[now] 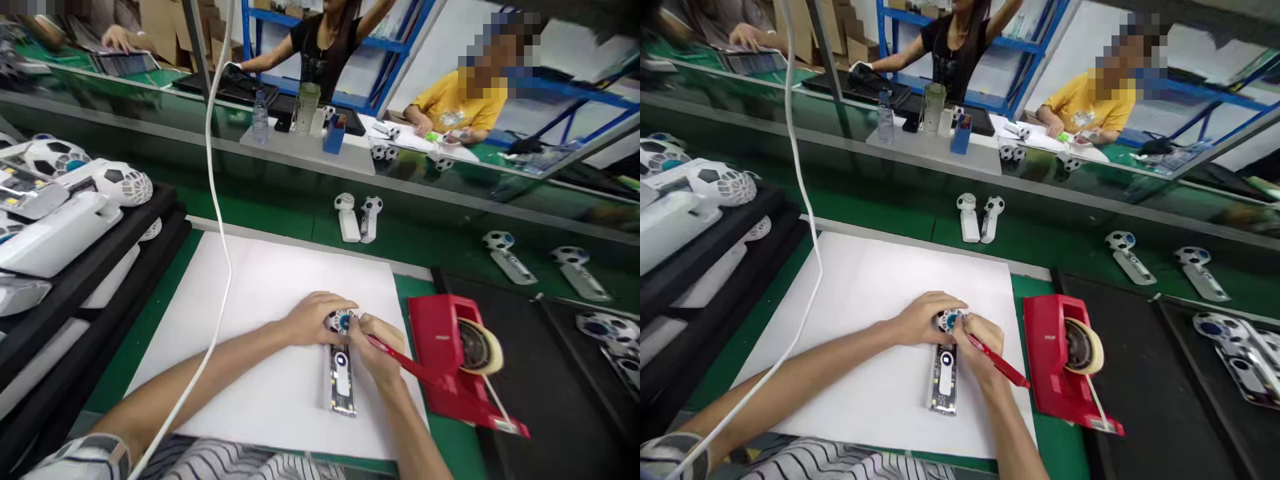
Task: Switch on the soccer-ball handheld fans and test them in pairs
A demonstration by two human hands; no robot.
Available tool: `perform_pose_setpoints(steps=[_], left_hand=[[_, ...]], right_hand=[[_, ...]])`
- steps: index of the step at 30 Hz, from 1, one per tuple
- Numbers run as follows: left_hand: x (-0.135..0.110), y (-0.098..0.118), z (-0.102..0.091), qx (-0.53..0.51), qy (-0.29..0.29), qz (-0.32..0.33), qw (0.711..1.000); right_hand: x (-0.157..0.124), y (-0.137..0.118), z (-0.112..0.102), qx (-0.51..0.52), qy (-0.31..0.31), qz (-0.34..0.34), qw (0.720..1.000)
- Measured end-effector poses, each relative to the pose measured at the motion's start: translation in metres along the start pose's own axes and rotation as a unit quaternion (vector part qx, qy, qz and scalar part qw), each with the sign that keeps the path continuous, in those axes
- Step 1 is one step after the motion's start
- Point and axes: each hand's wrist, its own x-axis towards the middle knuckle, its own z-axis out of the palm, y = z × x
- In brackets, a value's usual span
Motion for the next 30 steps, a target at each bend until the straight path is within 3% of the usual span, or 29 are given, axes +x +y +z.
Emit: perform_pose_setpoints(steps=[13, 19, 23, 27, 30], left_hand=[[0.002, 0.001, 0.000, 0.000, -0.003, -0.002, 1.000], [0.002, 0.002, -0.002, -0.001, -0.009, -0.013, 1.000], [0.001, 0.004, -0.003, 0.000, -0.019, -0.024, 1.000], [0.001, 0.007, -0.005, 0.003, -0.023, -0.038, 0.999], [0.000, 0.009, -0.006, 0.002, -0.023, -0.048, 0.999]], right_hand=[[0.004, -0.006, 0.000, 0.029, -0.006, 0.011, 1.000], [0.013, -0.013, -0.004, 0.076, 0.056, 0.050, 0.994], [0.023, -0.015, -0.027, 0.045, 0.197, 0.031, 0.979], [0.021, -0.025, -0.066, -0.074, 0.333, 0.009, 0.940], [0.016, -0.035, -0.102, -0.186, 0.342, 0.040, 0.920]])
